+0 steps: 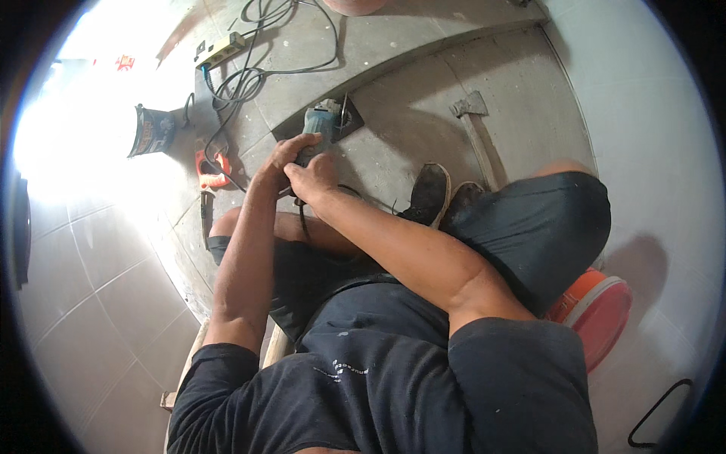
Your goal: The person sits on a small stool and uses an angle grinder to smooth the edges of a floor tile around a drain hole. The person holds the tool with both hands and moves it along the tile perimeter to refine the cut.
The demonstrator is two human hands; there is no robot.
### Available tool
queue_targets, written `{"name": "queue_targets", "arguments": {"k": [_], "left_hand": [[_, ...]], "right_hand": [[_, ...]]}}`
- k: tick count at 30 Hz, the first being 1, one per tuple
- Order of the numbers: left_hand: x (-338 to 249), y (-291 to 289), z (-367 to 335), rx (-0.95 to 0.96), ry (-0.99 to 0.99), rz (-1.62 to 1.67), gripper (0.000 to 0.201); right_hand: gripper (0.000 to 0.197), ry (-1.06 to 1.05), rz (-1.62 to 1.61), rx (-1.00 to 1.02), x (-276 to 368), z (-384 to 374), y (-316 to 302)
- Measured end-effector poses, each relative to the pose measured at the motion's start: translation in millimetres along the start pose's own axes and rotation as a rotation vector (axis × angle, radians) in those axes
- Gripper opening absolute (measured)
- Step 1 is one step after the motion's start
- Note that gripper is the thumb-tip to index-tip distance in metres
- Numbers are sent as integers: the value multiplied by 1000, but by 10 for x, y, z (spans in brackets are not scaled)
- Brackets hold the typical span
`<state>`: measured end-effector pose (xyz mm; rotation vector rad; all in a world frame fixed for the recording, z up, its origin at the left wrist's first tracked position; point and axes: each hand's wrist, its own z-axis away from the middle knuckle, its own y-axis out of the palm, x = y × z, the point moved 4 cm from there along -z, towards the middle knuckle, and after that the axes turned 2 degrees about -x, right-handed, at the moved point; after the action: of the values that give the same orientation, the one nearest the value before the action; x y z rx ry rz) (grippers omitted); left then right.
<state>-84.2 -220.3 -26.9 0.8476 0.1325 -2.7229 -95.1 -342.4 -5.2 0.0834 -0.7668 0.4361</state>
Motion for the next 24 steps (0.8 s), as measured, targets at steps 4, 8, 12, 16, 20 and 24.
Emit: {"name": "queue_targets", "arguments": {"k": [4, 8, 12, 16, 20, 24], "left_hand": [[32, -129, -145, -2, -4, -6, 43], [-10, -159, -140, 35, 9, -69, 47], [86, -264, -233, 6, -12, -98, 46], [74, -255, -233, -22, -41, -118, 49], [91, -246, -260, 24, -42, -26, 49], [122, -260, -296, 18, -38, -14, 49]], "right_hand": [[68, 56, 5, -39, 137, 89, 57], [77, 81, 13, -49, 121, -18, 126], [83, 101, -9, -26, 44, -61, 236], [81, 87, -26, -39, -6, -103, 267], [80, 79, 7, -34, 26, -113, 252], [80, 81, -24, -28, 1, -129, 281]]}}
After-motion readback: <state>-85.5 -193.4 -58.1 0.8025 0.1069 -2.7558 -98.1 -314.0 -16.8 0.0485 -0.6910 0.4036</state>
